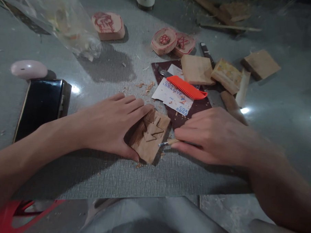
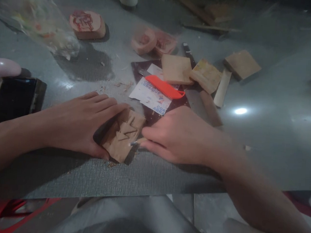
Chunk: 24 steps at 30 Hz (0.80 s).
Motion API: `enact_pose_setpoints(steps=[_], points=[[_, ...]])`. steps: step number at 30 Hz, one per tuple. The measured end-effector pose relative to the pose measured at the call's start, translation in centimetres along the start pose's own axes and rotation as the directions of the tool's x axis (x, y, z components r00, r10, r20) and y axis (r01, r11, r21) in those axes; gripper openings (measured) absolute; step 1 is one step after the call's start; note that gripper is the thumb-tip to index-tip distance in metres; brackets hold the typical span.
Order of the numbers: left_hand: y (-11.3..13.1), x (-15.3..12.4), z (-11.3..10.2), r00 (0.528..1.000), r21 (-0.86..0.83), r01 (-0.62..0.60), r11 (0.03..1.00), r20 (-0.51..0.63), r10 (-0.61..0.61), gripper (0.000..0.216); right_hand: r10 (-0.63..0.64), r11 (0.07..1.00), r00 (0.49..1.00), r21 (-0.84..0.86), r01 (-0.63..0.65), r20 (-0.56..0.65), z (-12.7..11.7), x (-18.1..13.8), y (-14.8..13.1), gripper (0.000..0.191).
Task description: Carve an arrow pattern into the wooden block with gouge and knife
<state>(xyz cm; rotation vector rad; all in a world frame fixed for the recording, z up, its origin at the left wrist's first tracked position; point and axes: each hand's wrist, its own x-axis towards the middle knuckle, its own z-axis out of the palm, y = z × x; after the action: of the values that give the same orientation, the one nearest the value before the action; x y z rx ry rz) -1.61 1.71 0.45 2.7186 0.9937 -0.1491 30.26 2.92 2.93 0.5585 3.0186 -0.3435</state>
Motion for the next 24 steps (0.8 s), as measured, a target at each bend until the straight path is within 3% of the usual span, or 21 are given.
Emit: enact_pose_setpoints(steps=[6, 24], points=[[-0.1, 0.1, 0.0, 1.000, -0.042, 0.000, 0.999, -0.020, -0.001, 0.130, 0.016, 1.000, 0.999, -0.005, -0.016, 0.031, 1.1, 0.7, -1.0, 0.044], [-0.2, 0.0, 0.0, 1.000, -0.030, -0.015, 0.999, -0.021, 0.015, 0.133, 0.032, 0.999, 0.999, 0.020, -0.032, 0.037, 1.1, 0.8, -1.1, 0.044]])
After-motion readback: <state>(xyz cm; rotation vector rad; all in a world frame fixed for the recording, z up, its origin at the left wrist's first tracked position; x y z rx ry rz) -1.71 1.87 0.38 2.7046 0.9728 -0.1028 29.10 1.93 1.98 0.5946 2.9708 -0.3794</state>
